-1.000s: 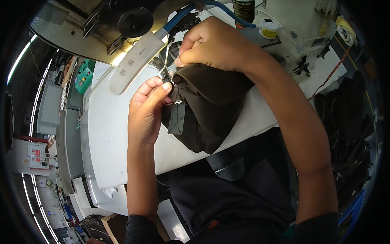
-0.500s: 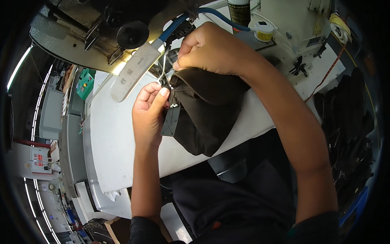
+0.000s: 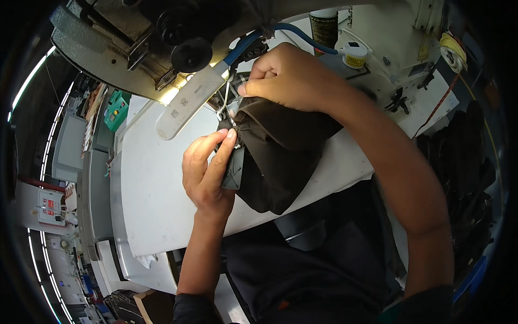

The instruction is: The person sews parts of a leather bag by feeding leather fabric components through an industrial sewing machine, then trimming the thread with snips.

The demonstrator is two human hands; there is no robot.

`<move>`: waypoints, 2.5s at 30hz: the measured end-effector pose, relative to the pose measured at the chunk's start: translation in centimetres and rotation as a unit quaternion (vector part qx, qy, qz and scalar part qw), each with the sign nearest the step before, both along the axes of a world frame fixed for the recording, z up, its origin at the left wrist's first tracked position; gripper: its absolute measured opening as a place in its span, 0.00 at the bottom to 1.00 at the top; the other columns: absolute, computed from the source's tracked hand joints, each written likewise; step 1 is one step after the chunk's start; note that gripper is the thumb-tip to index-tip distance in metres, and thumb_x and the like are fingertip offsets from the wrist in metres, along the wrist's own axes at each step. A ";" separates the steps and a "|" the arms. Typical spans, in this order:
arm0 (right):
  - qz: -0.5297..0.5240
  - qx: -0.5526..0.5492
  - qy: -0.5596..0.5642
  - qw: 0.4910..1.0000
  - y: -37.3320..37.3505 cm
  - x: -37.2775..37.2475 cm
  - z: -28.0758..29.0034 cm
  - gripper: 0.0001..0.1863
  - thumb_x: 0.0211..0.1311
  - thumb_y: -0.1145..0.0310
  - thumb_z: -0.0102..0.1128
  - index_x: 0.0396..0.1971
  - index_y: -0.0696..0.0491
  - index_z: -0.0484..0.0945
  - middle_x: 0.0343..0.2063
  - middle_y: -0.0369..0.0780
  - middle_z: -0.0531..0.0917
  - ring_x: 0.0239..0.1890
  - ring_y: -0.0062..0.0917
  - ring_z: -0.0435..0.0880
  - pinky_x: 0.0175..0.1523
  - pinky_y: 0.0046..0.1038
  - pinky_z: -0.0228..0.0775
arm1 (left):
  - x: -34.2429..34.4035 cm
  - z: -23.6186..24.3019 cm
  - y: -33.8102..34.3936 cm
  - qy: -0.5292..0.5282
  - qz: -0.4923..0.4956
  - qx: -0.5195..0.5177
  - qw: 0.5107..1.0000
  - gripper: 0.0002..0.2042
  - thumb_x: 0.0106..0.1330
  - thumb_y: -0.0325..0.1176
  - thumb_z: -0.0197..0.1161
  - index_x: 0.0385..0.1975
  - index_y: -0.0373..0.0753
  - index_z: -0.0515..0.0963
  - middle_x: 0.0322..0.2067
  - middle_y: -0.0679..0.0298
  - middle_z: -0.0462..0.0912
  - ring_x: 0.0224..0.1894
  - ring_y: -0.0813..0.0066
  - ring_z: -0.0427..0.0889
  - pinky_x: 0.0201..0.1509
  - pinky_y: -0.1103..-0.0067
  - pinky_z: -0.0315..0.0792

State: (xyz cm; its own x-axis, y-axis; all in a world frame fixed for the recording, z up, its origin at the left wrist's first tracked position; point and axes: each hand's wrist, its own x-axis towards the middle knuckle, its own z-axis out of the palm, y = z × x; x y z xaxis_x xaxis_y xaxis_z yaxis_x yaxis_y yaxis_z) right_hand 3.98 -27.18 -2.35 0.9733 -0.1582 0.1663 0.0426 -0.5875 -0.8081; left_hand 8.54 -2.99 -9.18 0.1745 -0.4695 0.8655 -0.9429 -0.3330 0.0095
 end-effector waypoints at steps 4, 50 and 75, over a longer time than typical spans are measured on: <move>0.025 -0.014 -0.059 0.998 0.1 -0.4 -0.3 0.17 0.65 0.60 0.69 0.22 0.57 0.82 0.15 0.29 0.74 0.21 0.11 0.67 0.29 0.24 0.57 | -0.2 0.7 0.2 0.010 -0.007 0.012 1.000 0.14 0.60 0.26 0.69 0.47 0.39 0.89 0.43 0.63 0.89 0.44 0.64 0.87 0.51 0.70 0.80; -0.008 0.027 -0.078 0.997 0.4 -0.6 -0.5 0.13 0.62 0.66 0.68 0.34 0.61 0.90 0.25 0.39 0.89 0.29 0.18 0.83 0.39 0.23 0.73 | -1.8 -0.7 -1.1 0.135 0.012 -0.068 0.988 0.22 0.56 0.13 0.65 0.52 0.35 0.87 0.51 0.52 0.88 0.48 0.59 0.90 0.50 0.72 0.84; -0.035 0.033 -0.121 0.992 0.2 0.6 -1.8 0.12 0.59 0.66 0.67 0.31 0.60 0.90 0.17 0.36 0.83 0.21 0.16 0.79 0.30 0.24 0.68 | -2.4 0.8 -1.1 0.213 0.005 -0.052 0.976 0.17 0.64 0.18 0.69 0.53 0.34 0.86 0.53 0.52 0.87 0.55 0.59 0.87 0.62 0.71 0.79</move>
